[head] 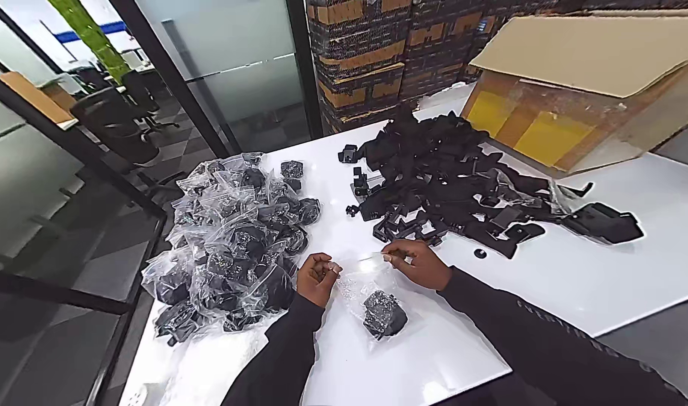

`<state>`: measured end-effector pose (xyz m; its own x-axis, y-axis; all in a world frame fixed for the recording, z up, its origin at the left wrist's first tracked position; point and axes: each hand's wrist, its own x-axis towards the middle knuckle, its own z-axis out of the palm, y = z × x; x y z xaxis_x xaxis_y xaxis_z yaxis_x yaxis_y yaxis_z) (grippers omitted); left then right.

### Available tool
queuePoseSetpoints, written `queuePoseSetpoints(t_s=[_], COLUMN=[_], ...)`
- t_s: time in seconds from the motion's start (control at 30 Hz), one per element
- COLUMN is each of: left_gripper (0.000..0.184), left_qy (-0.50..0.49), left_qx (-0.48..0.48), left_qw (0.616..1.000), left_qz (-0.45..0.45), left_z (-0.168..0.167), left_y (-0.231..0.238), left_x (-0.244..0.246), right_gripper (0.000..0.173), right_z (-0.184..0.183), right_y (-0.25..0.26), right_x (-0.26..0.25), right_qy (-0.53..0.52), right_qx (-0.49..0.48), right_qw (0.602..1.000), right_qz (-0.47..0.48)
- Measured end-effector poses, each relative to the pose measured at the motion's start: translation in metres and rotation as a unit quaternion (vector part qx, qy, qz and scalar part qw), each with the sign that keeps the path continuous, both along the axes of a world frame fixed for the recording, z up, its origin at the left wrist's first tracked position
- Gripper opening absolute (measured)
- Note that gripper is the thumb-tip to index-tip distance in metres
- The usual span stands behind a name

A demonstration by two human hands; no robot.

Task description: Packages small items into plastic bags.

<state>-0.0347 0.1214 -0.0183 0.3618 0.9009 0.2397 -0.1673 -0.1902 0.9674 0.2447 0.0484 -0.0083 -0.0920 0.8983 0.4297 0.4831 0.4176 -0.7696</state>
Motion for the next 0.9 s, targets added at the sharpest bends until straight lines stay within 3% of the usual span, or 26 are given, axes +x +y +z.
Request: queuePoseSetpoints(t_s=[0.2,0.47,0.63,0.77,0.9], left_gripper=[0.027,0.026,0.028,0.029,0.028], left_qy=[-0.017,-0.016,-0.014,-0.013,-0.012], left_qx=[-0.001,0.02,0.018,0.021,0.021], left_qw=[1.0,1.0,1.0,0.999,0.999], left_qz=[0.0,0.002,0.007,0.026,0.034], left_z=[0.001,0.001,0.003,0.001,0.002], left_y=[0.001,0.001,0.001,0.001,0.002], left_x=[0.001,0.001,0.001,0.001,0.001], right_gripper=[0.023,0.022,0.022,0.06,0.083], right_z=[0.004,0.002,0.006,0.008,0.009], right_y=[-0.002,-0.003,-0.005,-0.007,-0.009], right_x=[-0.001,-0.003,-0.009,-0.011,-0.017], right_qy=[0.012,0.031,0.065,0.067,0.058], right_qx=[-0.022,0.008,-0.031,-0.099,-0.115], right_qw=[0.999,0.999,0.997,0.989,0.984], right_qz=[-0.04,-0.015,0.023,0.091,0.126])
